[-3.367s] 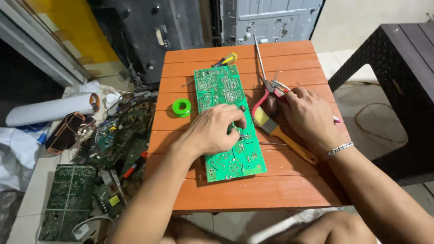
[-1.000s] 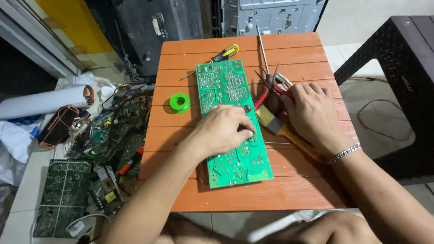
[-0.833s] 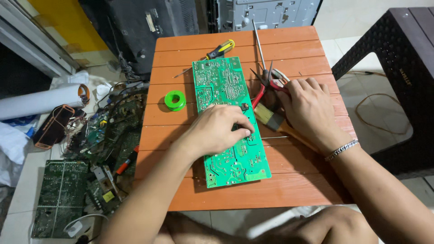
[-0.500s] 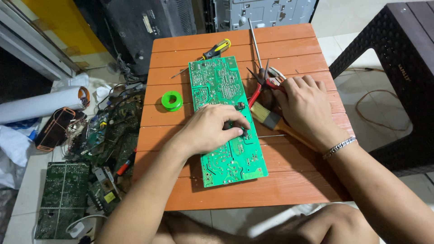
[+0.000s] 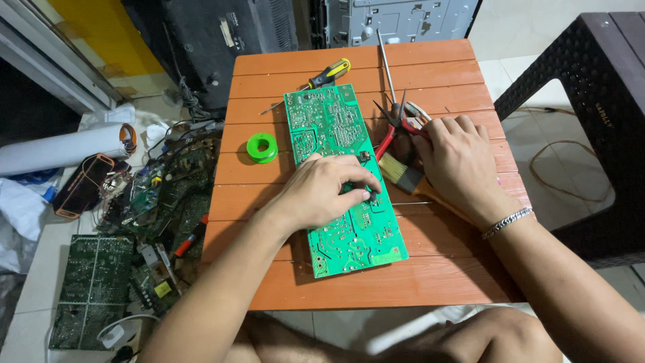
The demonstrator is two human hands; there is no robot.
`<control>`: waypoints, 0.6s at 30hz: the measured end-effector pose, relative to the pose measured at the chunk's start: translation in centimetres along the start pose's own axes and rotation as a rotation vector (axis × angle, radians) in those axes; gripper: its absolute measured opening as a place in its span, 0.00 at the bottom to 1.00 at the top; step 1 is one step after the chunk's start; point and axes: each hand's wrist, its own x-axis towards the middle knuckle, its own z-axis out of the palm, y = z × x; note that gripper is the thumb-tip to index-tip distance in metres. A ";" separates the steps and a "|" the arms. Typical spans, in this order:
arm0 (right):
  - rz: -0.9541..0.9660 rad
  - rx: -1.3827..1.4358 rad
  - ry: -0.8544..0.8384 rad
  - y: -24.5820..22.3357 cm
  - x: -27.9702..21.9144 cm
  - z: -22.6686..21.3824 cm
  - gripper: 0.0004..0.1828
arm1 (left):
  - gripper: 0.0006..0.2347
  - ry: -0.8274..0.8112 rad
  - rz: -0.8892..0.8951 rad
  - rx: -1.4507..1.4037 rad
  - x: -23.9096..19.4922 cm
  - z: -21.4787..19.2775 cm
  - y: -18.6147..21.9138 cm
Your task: The person uses a soldering iron and solder to attach components to a green circuit board. They then use pliers to trim excess leads and inspect the board by flipping it over.
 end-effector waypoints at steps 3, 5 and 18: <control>0.003 0.020 -0.011 0.1 0.0 0.1 0.13 | 0.07 0.011 -0.002 0.010 0.0 0.2 -0.2; 0.002 0.003 0.000 0.2 -0.1 0.4 0.13 | 0.08 0.012 0.013 0.016 0.0 0.4 -0.5; -0.464 0.479 0.264 -6.5 1.2 -10.5 0.08 | 0.12 0.530 0.055 0.337 0.4 -0.6 -5.4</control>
